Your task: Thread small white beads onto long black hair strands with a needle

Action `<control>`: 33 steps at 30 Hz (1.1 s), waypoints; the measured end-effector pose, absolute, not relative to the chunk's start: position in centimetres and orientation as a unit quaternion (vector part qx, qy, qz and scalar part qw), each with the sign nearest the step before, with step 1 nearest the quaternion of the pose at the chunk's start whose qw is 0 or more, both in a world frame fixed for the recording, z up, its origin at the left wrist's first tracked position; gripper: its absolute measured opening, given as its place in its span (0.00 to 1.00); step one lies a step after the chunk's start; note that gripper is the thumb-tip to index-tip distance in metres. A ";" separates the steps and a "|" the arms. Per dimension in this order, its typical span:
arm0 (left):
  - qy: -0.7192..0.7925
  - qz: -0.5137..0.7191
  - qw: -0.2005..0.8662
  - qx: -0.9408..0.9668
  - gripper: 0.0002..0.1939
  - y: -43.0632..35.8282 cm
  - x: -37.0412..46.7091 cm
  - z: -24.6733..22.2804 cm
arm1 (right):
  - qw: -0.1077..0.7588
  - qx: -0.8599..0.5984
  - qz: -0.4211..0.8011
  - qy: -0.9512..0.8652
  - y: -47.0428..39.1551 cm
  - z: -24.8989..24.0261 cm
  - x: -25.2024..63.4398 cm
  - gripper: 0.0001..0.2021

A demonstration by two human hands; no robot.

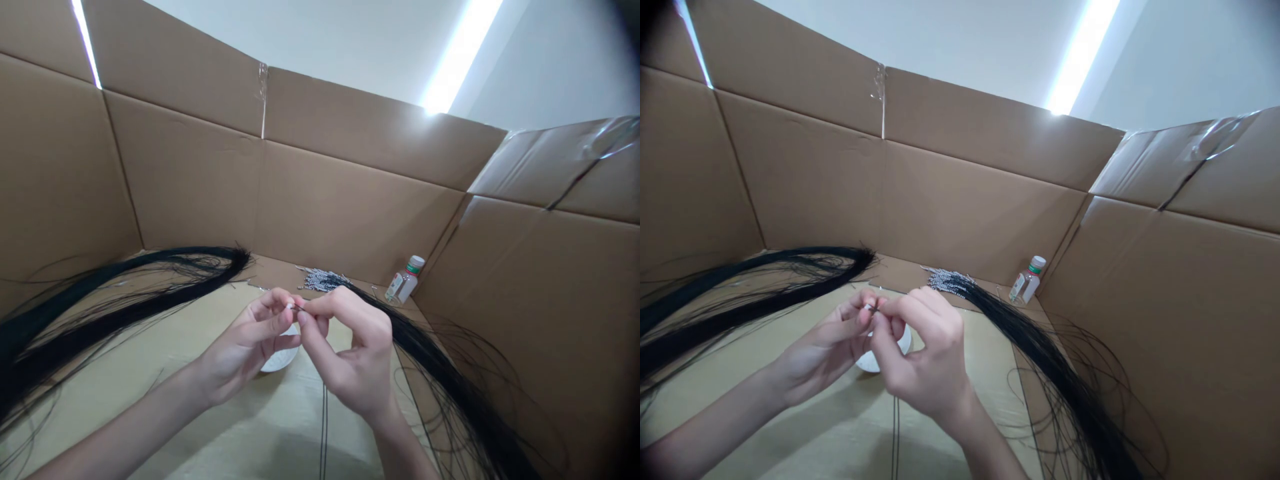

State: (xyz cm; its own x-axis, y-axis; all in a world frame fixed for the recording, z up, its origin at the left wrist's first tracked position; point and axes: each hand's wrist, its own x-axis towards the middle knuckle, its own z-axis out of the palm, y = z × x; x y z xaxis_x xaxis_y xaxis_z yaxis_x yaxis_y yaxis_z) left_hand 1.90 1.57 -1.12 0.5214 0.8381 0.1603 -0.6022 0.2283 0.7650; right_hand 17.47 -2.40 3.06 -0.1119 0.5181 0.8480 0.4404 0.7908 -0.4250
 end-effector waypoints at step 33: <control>0.011 0.395 0.870 0.297 0.04 0.8 2.1 -1.1 | 0.609 -0.288 0.004 -0.739 -2.4 2.6 16.8 0.06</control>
State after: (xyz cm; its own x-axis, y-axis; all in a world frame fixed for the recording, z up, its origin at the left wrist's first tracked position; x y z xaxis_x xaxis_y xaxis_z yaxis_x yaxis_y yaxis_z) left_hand 2.08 0.82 -1.09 0.6882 0.6931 0.2145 -0.6796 0.5123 0.5250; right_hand 16.76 -2.41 2.61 -0.0927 0.4314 0.8974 0.4207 0.8338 -0.3574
